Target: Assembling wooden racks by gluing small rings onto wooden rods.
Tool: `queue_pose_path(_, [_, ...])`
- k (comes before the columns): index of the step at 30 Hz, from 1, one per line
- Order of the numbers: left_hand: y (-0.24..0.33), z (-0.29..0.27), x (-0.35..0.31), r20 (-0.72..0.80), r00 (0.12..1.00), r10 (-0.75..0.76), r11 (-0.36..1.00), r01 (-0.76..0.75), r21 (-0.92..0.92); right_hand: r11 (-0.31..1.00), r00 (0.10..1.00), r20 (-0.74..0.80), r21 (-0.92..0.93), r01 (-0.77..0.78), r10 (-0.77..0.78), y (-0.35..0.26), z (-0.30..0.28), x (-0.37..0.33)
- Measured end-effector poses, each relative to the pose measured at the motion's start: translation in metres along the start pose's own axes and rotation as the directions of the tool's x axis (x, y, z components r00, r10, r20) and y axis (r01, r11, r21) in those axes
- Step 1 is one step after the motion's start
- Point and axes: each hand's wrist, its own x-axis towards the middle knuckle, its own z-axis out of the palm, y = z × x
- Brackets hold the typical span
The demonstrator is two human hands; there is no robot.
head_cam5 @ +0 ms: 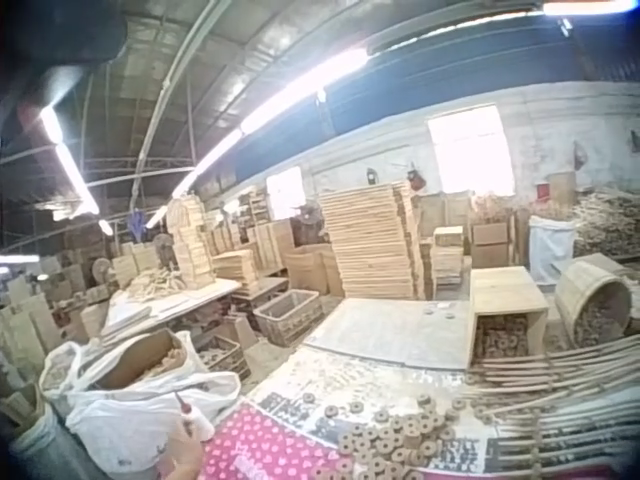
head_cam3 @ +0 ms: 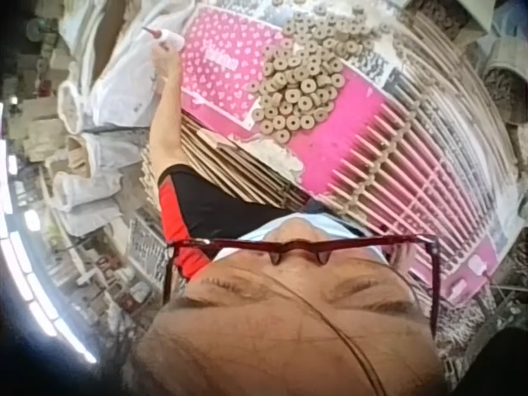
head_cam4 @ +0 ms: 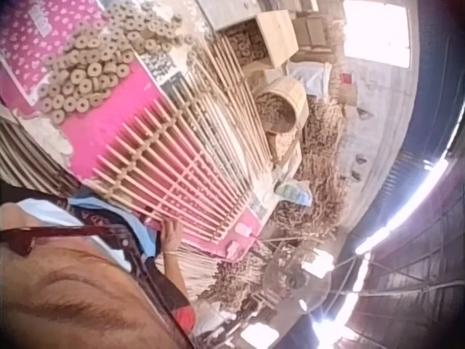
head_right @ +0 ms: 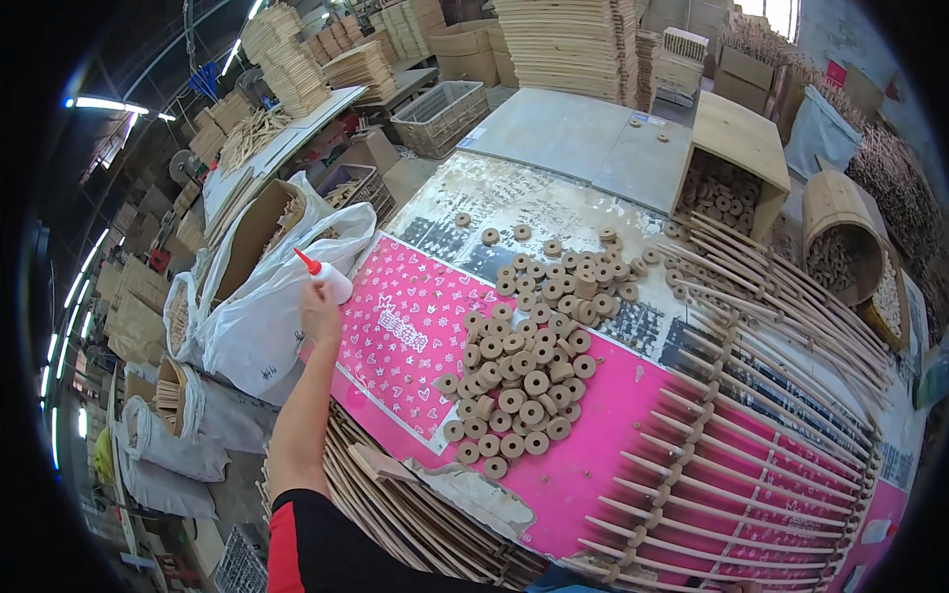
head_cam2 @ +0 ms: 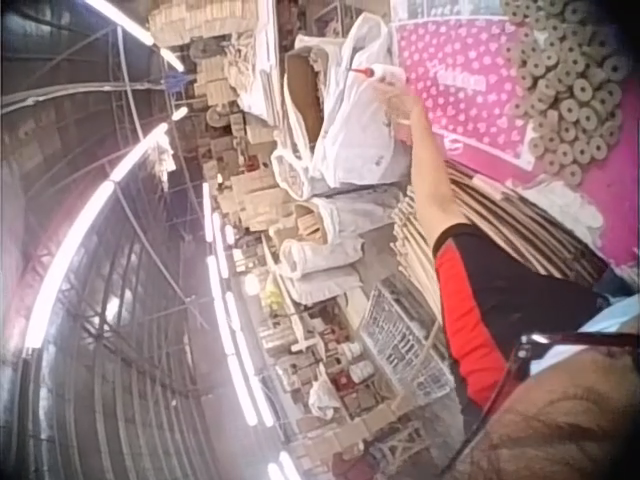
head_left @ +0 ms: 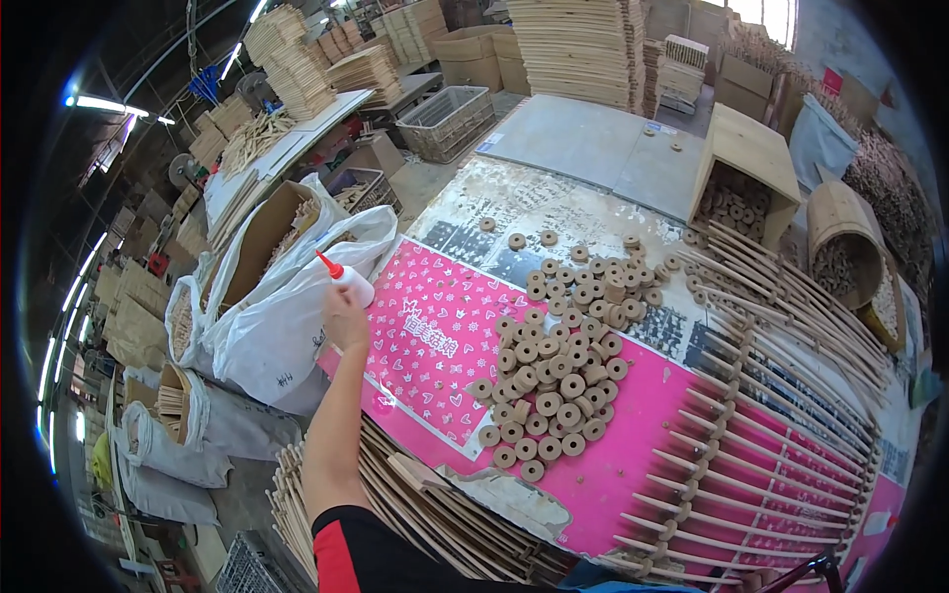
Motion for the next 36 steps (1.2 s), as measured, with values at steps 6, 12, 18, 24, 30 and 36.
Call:
queue_pose_path(6, [0.099, 0.108, -0.038, 0.432, 0.635, 0.641, 0.765, -0.482, -0.426, 0.998, 1.000, -0.018, 0.062, -0.006, 0.007, 0.003, 0.005, -0.008])
queue_pose_path(12, [0.170, 0.204, -0.067, 0.533, 0.687, 0.495, 0.862, -0.468, -0.197, 0.995, 0.993, -0.053, 0.003, -0.102, 0.102, 0.033, 0.044, -0.041])
queue_pose_path(18, [0.209, 0.203, -0.120, 0.323, 0.604, 0.729, 0.673, -0.543, -0.503, 0.994, 0.992, -0.053, 0.000, -0.111, 0.111, -0.020, 0.001, 0.004])
queue_pose_path(24, [0.229, 0.206, -0.159, 0.206, 0.416, 0.886, 0.422, -0.537, -0.730, 0.994, 0.993, -0.039, 0.030, -0.109, 0.110, -0.017, 0.001, 0.005])
queue_pose_path(30, [0.237, 0.197, -0.184, 0.302, 0.163, 0.939, 0.343, -0.430, -0.835, 0.998, 0.995, -0.078, 0.021, -0.059, 0.061, -0.008, 0.008, 0.002])
queue_pose_path(36, [0.254, 0.123, -0.220, 0.410, 0.220, 0.885, 0.441, -0.676, -0.590, 0.990, 0.984, -0.171, 0.134, -0.034, 0.057, -0.026, -0.007, 0.011])
